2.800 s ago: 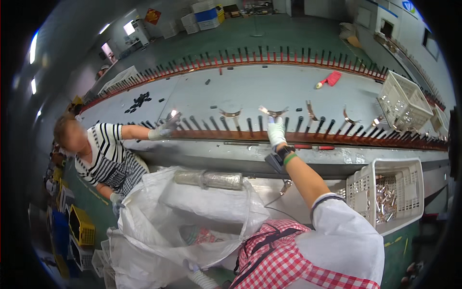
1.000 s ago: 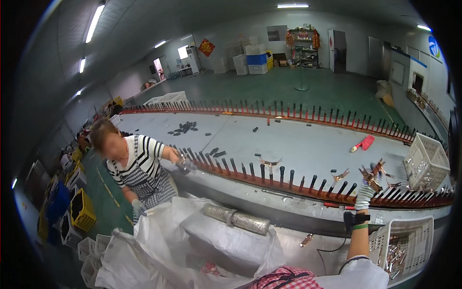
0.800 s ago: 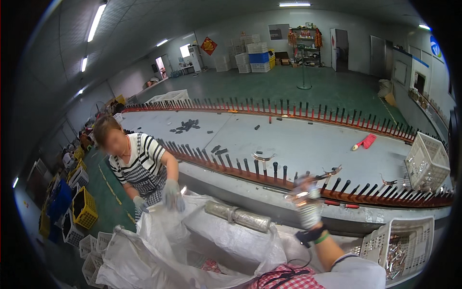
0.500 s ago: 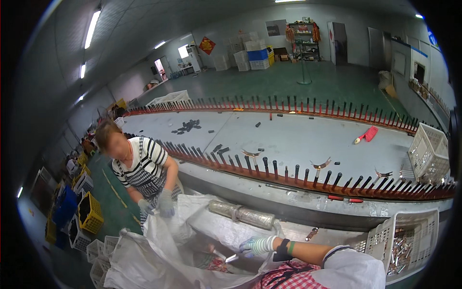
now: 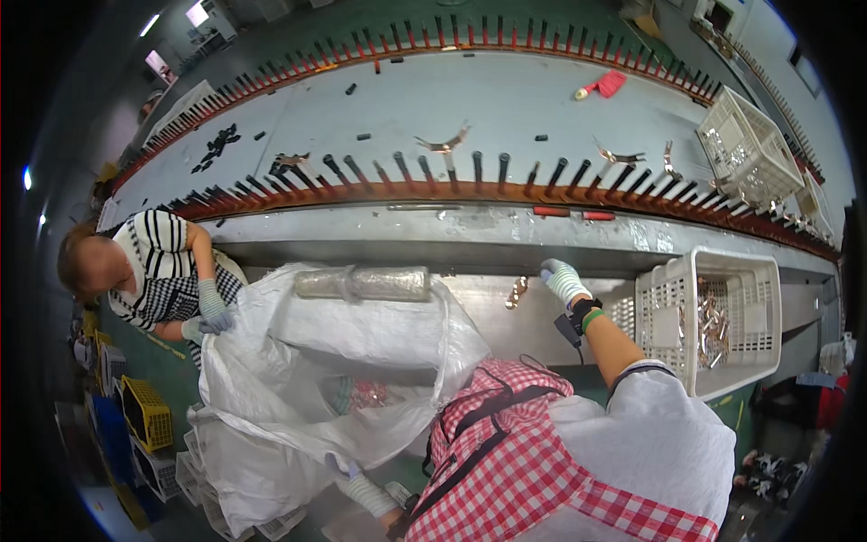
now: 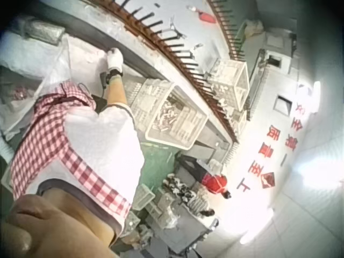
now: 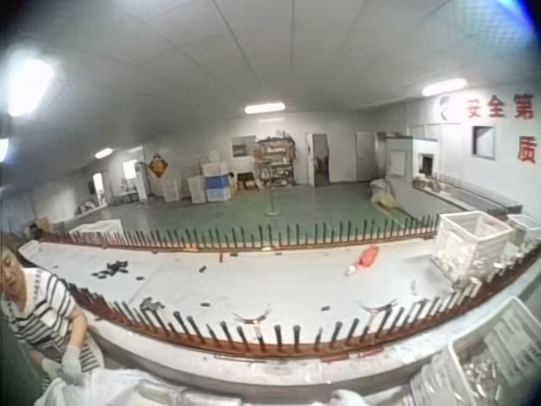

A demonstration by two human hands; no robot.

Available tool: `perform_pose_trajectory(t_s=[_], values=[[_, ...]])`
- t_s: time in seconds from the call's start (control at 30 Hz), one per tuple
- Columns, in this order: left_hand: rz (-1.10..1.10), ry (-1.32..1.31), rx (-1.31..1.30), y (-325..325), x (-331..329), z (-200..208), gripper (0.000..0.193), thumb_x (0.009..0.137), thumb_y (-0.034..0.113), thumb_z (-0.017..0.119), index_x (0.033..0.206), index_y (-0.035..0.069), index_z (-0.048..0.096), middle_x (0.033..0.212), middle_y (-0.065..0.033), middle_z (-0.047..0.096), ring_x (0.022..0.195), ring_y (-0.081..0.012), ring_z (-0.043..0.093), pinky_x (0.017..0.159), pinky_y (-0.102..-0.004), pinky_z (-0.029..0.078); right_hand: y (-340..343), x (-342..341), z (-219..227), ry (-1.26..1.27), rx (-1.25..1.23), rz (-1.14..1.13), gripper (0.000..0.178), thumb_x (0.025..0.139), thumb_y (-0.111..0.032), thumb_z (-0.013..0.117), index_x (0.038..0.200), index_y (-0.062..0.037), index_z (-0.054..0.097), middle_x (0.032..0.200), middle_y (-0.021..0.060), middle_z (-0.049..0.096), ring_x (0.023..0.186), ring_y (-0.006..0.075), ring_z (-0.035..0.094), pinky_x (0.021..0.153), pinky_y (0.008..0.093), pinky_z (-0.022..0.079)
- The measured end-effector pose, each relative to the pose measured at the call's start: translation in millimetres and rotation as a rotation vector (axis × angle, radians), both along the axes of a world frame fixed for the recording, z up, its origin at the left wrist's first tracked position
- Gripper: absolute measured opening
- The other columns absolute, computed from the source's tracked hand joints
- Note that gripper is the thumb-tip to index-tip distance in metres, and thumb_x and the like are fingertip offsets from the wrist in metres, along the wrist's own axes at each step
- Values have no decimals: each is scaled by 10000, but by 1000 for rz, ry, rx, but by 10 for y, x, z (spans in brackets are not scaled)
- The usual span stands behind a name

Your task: Sorting and bagging small manufactured parts from a production rack.

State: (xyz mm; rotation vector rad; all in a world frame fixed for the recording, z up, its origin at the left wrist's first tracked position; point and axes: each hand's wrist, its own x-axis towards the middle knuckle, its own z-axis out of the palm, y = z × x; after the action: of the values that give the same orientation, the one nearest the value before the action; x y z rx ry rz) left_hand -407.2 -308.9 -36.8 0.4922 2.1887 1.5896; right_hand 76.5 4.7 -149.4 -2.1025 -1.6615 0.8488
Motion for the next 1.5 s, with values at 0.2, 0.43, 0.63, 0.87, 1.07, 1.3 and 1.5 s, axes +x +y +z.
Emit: perform_pose_trajectory(t_s=[0.2,0.43,0.63,0.87,1.07,1.3,1.5], values=[[-12,-9,11,-153,-75,-182,606,656,-91,483,1246,-23,360,1257,-105,400,1167,-212,355,995,-311,241,-563,13,-362,-95,-158,156,445,758,-258,531,1182,-153,448,1075,149,550,1010,302,509,863,379,398],[1,16,-6,-236,-10,-139,607,649,-117,464,1241,-33,358,1262,-109,395,1174,-218,350,995,-316,239,-527,-561,-362,-13,-312,416,269,744,-224,526,973,-101,594,982,158,583,947,294,542,831,375,409],[14,90,-80,-228,112,-87,619,635,-23,515,1236,-38,369,1246,-120,402,1118,-237,385,978,-328,271,-348,-695,-284,-49,-206,484,281,771,-271,478,948,-75,573,972,164,577,927,321,541,799,390,425],[71,43,-3,183,693,691,536,766,68,589,1247,2,363,1154,-115,445,981,-212,443,829,-310,395,177,-722,583,180,495,59,184,782,-132,497,932,-61,576,890,187,565,821,323,544,727,372,439],[66,-59,48,-21,476,510,521,772,34,566,1253,14,367,1137,-93,446,920,-196,455,757,-303,420,722,-550,1299,789,1008,-569,450,805,-92,505,1209,6,334,1149,149,424,971,228,485,829,336,400],[45,-1,29,-26,534,578,539,762,-8,542,1265,22,352,1165,-90,421,929,-198,446,764,-308,412,1357,-368,1076,770,1073,-576,401,810,-53,470,1192,29,378,1099,130,476,980,188,463,851,298,375],[98,-149,3,186,774,878,552,757,-19,554,1268,32,353,1171,-98,426,956,-215,443,790,-308,405,1533,-552,1689,1132,943,-332,307,791,-26,536,1095,-5,499,944,30,544,815,72,465,738,219,397]])
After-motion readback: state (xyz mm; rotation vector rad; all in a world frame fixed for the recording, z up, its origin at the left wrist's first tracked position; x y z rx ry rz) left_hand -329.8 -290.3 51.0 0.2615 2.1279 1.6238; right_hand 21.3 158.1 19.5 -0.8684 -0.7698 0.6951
